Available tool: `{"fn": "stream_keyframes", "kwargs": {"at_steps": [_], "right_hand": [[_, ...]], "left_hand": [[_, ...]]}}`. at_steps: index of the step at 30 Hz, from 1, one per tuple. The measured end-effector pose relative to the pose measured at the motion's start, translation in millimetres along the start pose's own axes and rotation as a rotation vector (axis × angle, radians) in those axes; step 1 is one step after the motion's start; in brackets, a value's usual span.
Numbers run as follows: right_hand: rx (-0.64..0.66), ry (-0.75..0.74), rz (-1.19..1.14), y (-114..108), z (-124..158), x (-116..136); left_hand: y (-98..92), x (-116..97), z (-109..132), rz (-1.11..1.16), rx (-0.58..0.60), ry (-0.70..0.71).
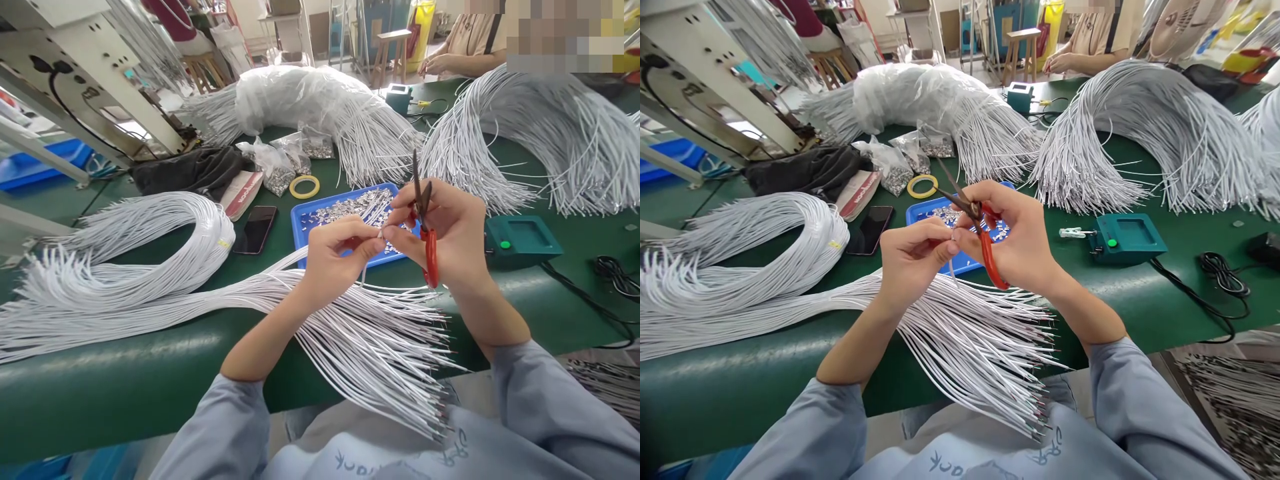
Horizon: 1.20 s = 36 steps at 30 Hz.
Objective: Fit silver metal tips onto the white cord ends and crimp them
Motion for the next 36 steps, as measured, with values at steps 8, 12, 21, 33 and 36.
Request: {"fn": "stream_keyframes", "kwargs": {"at_steps": [8, 12, 21, 33, 36], "right_hand": [[-0.034, -0.020, -0.021, -0.9, 2.6, 4.3], [-0.026, 0.000, -0.022, -0.1, 2.0, 3.9], [0.070, 0.010, -0.160, 1.0, -2.0, -2.0], [0.234, -0.012, -0.438, 16.8, -2.4, -6.4], [0.227, -0.024, -0.458, 14.9, -3.3, -3.3]], "left_hand": [[0.7, 5.7, 3.0, 0.062, -0.040, -0.067], [-1.4, 9.4, 4.3, 0.056, -0.061, -0.113], [-4.4, -1.4, 2.6, 0.016, -0.077, -0.020], [16.4, 16.3, 6.8, 0.303, 0.154, -0.222], [17.0, 19.6, 8.9, 0.369, 0.158, -0.261]]}}
Point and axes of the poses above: each hand's wrist, its own z-axis away from the middle knuckle, its own y-axis out of the palm, x = y × z, the point moved 9 cm from there along -z, towards the middle knuckle, and after that the axes turned 11 degrees about y, right-handed, at the moved point
